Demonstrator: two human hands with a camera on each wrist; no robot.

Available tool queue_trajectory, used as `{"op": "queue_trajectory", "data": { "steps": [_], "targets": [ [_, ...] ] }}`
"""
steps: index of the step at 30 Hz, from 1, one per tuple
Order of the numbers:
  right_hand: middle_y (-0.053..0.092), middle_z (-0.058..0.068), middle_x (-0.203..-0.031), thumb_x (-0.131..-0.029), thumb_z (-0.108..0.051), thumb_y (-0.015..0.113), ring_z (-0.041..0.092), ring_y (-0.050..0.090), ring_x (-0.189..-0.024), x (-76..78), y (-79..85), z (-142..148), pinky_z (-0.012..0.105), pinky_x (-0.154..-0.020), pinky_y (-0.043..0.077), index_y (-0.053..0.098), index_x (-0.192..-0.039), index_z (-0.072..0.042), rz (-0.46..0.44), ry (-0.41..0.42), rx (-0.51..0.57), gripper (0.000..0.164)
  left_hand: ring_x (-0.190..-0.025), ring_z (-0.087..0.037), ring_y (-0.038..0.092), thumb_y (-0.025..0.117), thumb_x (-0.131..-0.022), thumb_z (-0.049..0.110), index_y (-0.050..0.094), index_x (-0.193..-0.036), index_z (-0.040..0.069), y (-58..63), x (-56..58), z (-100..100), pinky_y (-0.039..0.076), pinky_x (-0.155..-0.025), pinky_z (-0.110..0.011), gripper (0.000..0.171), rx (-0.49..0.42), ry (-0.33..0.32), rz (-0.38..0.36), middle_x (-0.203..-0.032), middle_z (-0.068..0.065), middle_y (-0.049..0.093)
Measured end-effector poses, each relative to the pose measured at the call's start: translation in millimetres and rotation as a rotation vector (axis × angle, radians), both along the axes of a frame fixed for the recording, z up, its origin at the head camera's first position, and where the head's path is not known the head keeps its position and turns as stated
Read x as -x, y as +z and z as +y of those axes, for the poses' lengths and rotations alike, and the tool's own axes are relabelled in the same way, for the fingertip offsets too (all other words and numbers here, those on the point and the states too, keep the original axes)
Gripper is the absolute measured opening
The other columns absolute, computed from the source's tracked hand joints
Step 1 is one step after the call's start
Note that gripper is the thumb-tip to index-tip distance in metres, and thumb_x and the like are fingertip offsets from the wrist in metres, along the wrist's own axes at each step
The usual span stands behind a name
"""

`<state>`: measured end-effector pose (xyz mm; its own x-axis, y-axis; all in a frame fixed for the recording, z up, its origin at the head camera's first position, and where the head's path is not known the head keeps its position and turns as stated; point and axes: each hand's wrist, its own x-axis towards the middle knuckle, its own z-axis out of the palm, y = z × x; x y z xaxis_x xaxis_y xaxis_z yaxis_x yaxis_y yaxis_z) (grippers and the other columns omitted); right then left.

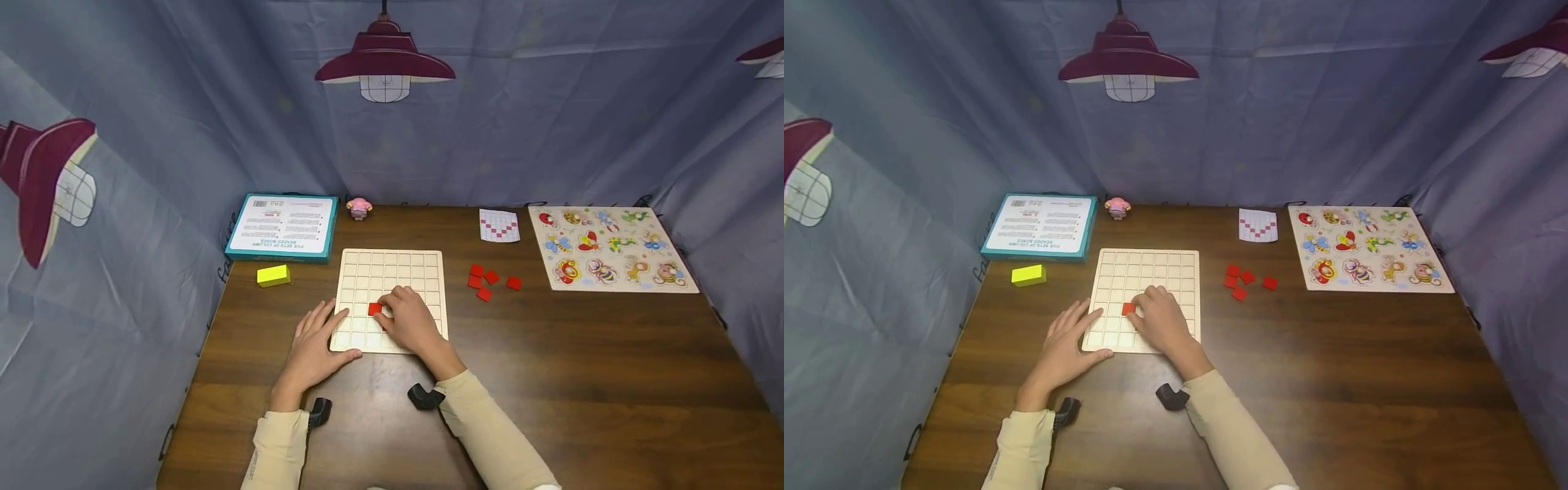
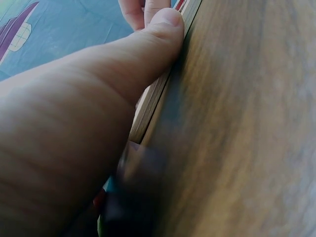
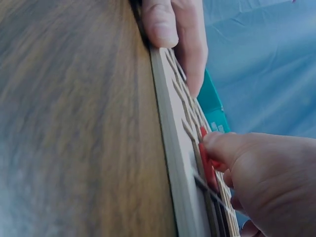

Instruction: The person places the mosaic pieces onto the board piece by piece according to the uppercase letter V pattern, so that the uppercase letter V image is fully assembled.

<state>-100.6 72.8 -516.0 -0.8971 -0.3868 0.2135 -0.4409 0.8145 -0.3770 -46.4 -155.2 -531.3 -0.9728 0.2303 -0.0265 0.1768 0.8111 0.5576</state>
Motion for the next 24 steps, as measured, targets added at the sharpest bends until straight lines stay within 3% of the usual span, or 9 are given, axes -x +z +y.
{"op": "queue_trajectory", "data": {
  "steps": [7, 16, 21, 24],
  "targets": [
    [0.059, -0.003, -0.078, -0.088, -0.026, 0.08, 0.014, 0.051, -0.074, -0.2, 1.5, -2.5, 0.029, -0.07, 0.045, 0.079, -0.1, -0.01, -0.025, 0.002, 0.045, 0.02, -0.158, -0.033, 0.02, 0.079, -0.079, 0.064, 0.049, -0.153, 0.022, 5.5, -1.4, 0.7, 0.014, -0.124, -0.063, 0.09, -0.017, 0.002, -0.037, -0.169, -0.006, 0.028],
    [0.067, -0.003, -0.081, -0.088, -0.029, 0.081, 0.015, 0.057, -0.077, 1.4, 4.6, -3.8, 0.029, -0.07, 0.049, 0.08, -0.105, -0.01, -0.078, -0.016, 0.091, 0.025, -0.158, -0.032, 0.02, 0.079, -0.078, 0.063, 0.05, -0.151, 0.022, 4.3, -0.8, -2.1, 0.014, -0.125, -0.062, 0.089, -0.012, 0.004, -0.026, -0.169, -0.006, 0.028],
    [0.069, 0.0, -0.088, -0.087, -0.032, 0.081, 0.018, 0.06, -0.084, 0.9, 7.1, 23.6, 0.034, -0.076, 0.051, 0.078, -0.114, -0.008, -0.1, -0.049, 0.198, 0.036, -0.158, -0.031, 0.019, 0.078, -0.079, 0.064, 0.049, -0.152, 0.022, 4.0, -1.1, -2.6, 0.013, -0.126, -0.061, 0.089, -0.017, -0.003, -0.023, -0.169, -0.006, 0.028],
    [0.069, 0.003, -0.089, -0.087, -0.027, 0.082, 0.018, 0.059, -0.082, 0.5, 5.7, 62.3, 0.034, -0.072, 0.049, 0.077, -0.115, -0.007, -0.052, -0.098, 0.278, 0.035, -0.159, -0.031, 0.019, 0.08, -0.078, 0.062, 0.049, -0.152, 0.023, 3.7, 1.0, 0.6, 0.012, -0.126, -0.06, 0.089, -0.027, -0.002, -0.022, -0.17, -0.006, 0.027]
  ]
}}
